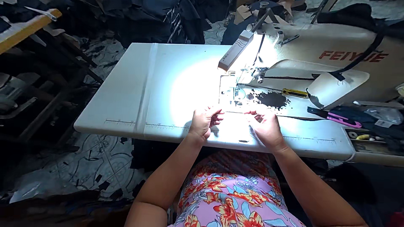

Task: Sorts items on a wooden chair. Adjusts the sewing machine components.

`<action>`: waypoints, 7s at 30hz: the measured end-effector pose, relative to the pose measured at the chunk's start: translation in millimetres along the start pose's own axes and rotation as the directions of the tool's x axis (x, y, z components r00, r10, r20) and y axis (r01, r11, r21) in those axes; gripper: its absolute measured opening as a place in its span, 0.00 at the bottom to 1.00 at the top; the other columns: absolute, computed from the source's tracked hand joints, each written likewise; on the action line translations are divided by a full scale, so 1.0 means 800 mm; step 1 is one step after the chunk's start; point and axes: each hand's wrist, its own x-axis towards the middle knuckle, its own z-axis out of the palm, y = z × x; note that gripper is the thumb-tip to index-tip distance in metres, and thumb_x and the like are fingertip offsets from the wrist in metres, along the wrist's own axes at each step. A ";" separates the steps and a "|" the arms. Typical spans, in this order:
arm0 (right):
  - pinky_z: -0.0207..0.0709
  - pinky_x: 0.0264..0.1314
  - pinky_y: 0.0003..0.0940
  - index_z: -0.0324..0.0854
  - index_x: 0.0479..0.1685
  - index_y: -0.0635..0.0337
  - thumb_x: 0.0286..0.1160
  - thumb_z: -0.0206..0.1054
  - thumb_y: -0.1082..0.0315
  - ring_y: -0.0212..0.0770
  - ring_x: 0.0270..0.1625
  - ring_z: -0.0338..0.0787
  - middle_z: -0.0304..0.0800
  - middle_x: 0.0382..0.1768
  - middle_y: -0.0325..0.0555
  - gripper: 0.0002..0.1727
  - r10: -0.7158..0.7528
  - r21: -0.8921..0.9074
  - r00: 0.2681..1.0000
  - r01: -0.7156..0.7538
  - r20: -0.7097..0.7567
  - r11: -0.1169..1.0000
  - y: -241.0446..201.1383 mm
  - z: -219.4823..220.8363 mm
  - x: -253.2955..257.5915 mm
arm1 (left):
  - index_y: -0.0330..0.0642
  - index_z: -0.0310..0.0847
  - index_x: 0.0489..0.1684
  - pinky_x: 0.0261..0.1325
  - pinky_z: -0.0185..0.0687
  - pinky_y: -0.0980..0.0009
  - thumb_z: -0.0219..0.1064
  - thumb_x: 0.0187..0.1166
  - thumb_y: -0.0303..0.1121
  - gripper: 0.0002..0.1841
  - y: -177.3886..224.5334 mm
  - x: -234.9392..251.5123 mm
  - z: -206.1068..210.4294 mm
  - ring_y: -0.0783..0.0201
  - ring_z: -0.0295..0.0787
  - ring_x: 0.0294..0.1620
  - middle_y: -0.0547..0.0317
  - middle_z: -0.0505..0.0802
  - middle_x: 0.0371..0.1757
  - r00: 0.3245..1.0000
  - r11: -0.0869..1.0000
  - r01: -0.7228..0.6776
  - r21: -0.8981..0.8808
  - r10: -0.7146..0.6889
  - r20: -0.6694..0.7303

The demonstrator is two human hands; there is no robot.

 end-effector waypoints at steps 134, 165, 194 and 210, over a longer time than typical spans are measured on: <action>0.74 0.75 0.49 0.91 0.47 0.68 0.68 0.67 0.76 0.53 0.67 0.86 0.90 0.57 0.62 0.11 0.007 -0.150 0.996 0.007 0.094 0.989 0.101 0.021 0.145 | 0.29 0.88 0.42 0.48 0.80 0.75 0.70 0.76 0.22 0.05 0.010 0.170 0.048 0.72 0.83 0.38 0.51 0.91 0.40 0.809 0.530 -0.588 0.611 0.382 0.447; 0.79 0.60 0.13 0.91 0.43 0.68 0.68 0.75 0.80 0.13 0.49 0.88 0.96 0.42 0.38 0.07 0.094 -0.006 0.991 -0.094 0.096 0.996 0.079 0.029 0.139 | 0.34 0.93 0.37 0.64 0.77 0.57 0.68 0.77 0.20 0.06 0.047 0.146 0.041 0.56 0.89 0.56 0.45 0.94 0.47 0.856 0.590 -0.502 0.632 0.235 0.461; 0.81 0.67 0.19 0.83 0.50 0.76 0.63 0.66 0.85 0.19 0.53 0.90 0.95 0.45 0.40 0.14 -0.071 0.050 0.997 0.069 0.043 0.996 0.094 0.023 0.139 | 0.34 0.93 0.38 0.65 0.78 0.59 0.65 0.72 0.15 0.10 0.044 0.167 0.036 0.58 0.88 0.57 0.46 0.94 0.48 0.756 0.555 -0.621 0.554 0.238 0.609; 0.81 0.63 0.18 0.86 0.46 0.73 0.59 0.76 0.80 0.20 0.50 0.90 0.95 0.43 0.43 0.15 -0.026 -0.035 0.999 0.027 0.043 0.999 0.091 0.026 0.141 | 0.33 0.93 0.35 0.67 0.76 0.59 0.68 0.73 0.17 0.07 0.029 0.190 0.035 0.56 0.87 0.58 0.45 0.94 0.47 0.698 0.580 -0.670 0.463 0.281 0.659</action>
